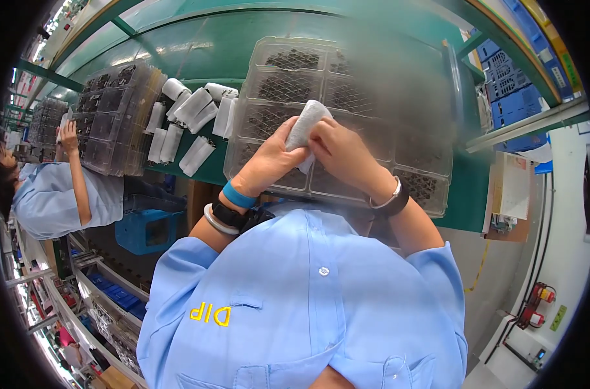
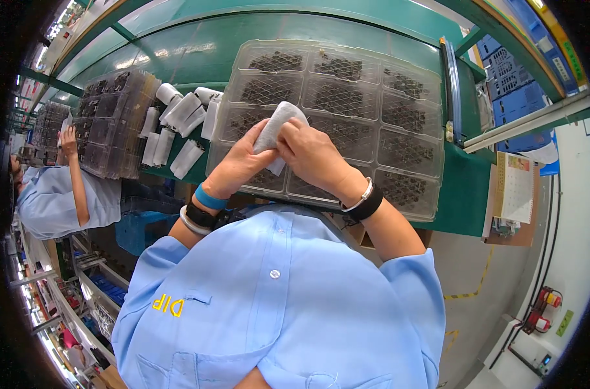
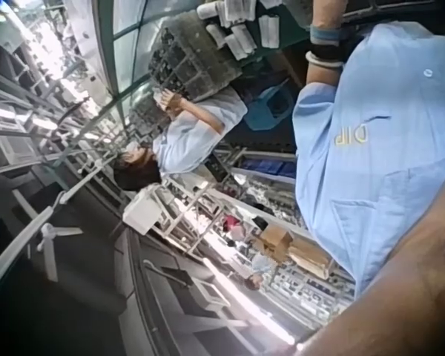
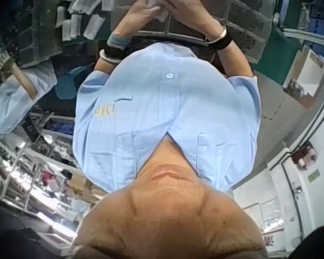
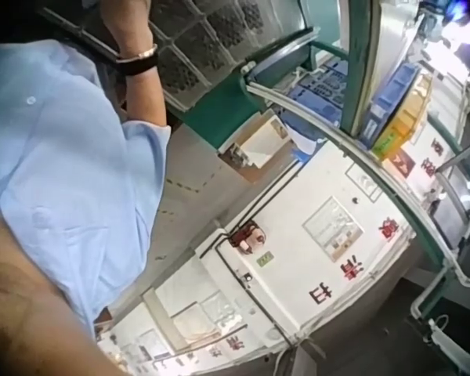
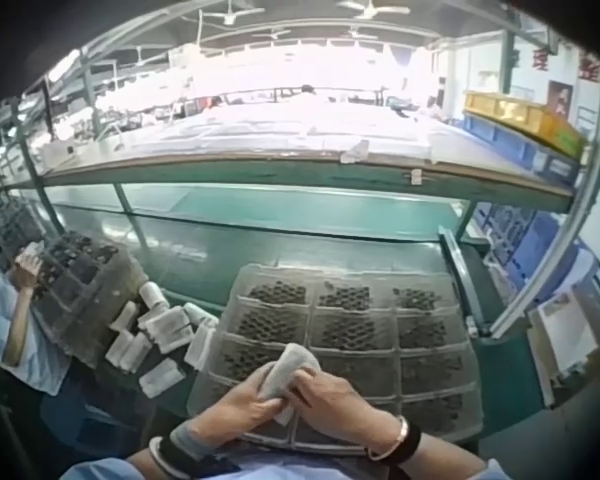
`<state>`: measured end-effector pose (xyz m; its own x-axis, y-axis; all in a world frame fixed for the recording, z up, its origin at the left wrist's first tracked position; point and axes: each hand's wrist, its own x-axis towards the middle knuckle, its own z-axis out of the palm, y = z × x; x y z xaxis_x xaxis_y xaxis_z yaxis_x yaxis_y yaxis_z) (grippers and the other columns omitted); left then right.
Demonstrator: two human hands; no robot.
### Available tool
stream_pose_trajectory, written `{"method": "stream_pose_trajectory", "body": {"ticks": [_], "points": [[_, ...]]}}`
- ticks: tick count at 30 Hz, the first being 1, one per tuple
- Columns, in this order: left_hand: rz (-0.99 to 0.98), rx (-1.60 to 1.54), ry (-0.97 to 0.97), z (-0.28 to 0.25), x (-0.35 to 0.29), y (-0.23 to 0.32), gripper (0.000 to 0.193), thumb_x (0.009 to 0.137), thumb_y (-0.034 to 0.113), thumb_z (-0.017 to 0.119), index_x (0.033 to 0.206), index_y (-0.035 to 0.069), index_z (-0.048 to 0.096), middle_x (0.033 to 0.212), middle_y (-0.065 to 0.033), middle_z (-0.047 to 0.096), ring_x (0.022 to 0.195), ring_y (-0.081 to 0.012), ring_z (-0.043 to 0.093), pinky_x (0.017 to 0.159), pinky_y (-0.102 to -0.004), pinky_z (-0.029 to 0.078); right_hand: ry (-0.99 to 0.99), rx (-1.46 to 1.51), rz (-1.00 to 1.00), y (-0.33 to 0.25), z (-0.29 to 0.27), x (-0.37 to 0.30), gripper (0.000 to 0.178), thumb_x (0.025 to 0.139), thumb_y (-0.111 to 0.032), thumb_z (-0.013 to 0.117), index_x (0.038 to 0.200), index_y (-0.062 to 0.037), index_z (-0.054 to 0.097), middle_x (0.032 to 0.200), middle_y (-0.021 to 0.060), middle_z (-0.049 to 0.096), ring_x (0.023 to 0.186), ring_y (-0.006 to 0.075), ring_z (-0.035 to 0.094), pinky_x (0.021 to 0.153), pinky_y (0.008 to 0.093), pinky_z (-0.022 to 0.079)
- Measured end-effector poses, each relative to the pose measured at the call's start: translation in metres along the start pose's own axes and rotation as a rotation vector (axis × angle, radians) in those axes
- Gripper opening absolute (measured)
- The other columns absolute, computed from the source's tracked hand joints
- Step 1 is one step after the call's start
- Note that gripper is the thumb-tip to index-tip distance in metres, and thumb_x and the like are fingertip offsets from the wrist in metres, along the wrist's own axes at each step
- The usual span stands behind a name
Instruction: The person picks up a circuit board from a tray, wraps it in a foam sheet, and places it into a cardboard box, repeating this process before moving a plastic tray lid.
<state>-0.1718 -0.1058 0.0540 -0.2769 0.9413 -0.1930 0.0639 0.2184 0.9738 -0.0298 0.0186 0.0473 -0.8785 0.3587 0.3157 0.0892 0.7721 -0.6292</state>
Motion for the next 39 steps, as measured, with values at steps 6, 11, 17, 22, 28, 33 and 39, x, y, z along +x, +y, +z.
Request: {"method": "stream_pose_trajectory", "body": {"ticks": [6, 11, 17, 22, 28, 33, 39], "points": [[-0.071, -0.706, -0.104, -0.014, -0.004, 0.001, 0.063, 0.088, 0.008, 0.063, 0.144, 0.005, 0.034, 0.128, -0.0087, 0.053, 0.115, -0.0168, 0.055, 0.096, -0.0334, 0.048, 0.237, 1.087, 0.442, 0.000, -0.004, -0.005, 0.013, 0.096, -0.015, 0.054, 0.101, -0.0036, 0.058, 0.097, 0.0102, 0.063, 0.090, 0.0235, 0.065, 0.080, 0.0369, 0.053], [-0.065, -0.878, -0.072, -0.012, 0.000, -0.010, 0.067, 0.088, 0.007, 0.064, 0.146, 0.007, 0.030, 0.133, -0.0092, 0.050, 0.118, -0.0210, 0.055, 0.099, -0.0381, 0.048, 0.350, 1.379, 0.518, 0.003, 0.010, -0.006, 0.019, 0.098, -0.020, 0.053, 0.104, -0.0025, 0.057, 0.104, 0.0112, 0.064, 0.097, 0.0220, 0.064, 0.084, 0.0362, 0.054], [0.048, -0.643, 0.092, -0.005, 0.006, -0.023, 0.069, 0.087, 0.005, 0.063, 0.147, 0.007, 0.029, 0.133, -0.0090, 0.050, 0.119, -0.0207, 0.054, 0.100, -0.0383, 0.048, 0.305, 1.115, 0.656, 0.001, 0.001, 0.006, 0.028, 0.097, -0.028, 0.057, 0.112, -0.0038, 0.055, 0.100, 0.0094, 0.063, 0.097, 0.0191, 0.063, 0.078, 0.0323, 0.055], [0.173, -0.461, 0.187, 0.009, 0.010, -0.024, 0.067, 0.087, 0.006, 0.062, 0.146, 0.007, 0.030, 0.136, -0.0098, 0.048, 0.124, -0.0216, 0.051, 0.101, -0.0387, 0.046, 0.280, 0.211, 0.363, 0.000, 0.029, 0.002, 0.027, 0.097, -0.029, 0.058, 0.110, -0.0055, 0.056, 0.099, 0.0080, 0.062, 0.095, 0.0180, 0.063, 0.073, 0.0318, 0.055], [-0.059, -0.942, -0.165, -0.003, 0.015, -0.015, 0.061, 0.091, 0.012, 0.059, 0.145, 0.009, 0.032, 0.134, -0.0111, 0.049, 0.125, -0.0244, 0.050, 0.102, -0.0447, 0.045, 0.519, 0.925, 0.467, 0.010, 0.019, 0.006, 0.020, 0.099, -0.024, 0.056, 0.103, -0.0047, 0.060, 0.100, 0.0064, 0.063, 0.094, 0.0164, 0.062, 0.075, 0.0300, 0.053], [-0.076, -1.111, -0.295, 0.007, 0.035, -0.033, 0.055, 0.089, 0.015, 0.058, 0.140, 0.009, 0.038, 0.130, -0.0096, 0.052, 0.117, -0.0232, 0.054, 0.094, -0.0387, 0.049, 0.709, 1.300, 0.469, 0.009, -0.013, 0.002, 0.017, 0.100, -0.019, 0.053, 0.100, -0.0058, 0.062, 0.100, 0.0046, 0.064, 0.092, 0.0155, 0.062, 0.081, 0.0295, 0.051], [-0.094, -1.206, -0.463, 0.014, 0.069, -0.054, 0.050, 0.091, 0.020, 0.057, 0.138, 0.011, 0.042, 0.127, -0.0046, 0.055, 0.113, -0.0202, 0.056, 0.090, -0.0376, 0.048, 0.855, 1.172, 0.497, 0.001, -0.055, -0.004, 0.013, 0.097, -0.010, 0.051, 0.100, -0.0043, 0.062, 0.100, 0.0079, 0.064, 0.093, 0.0185, 0.061, 0.084, 0.0318, 0.048]]}}
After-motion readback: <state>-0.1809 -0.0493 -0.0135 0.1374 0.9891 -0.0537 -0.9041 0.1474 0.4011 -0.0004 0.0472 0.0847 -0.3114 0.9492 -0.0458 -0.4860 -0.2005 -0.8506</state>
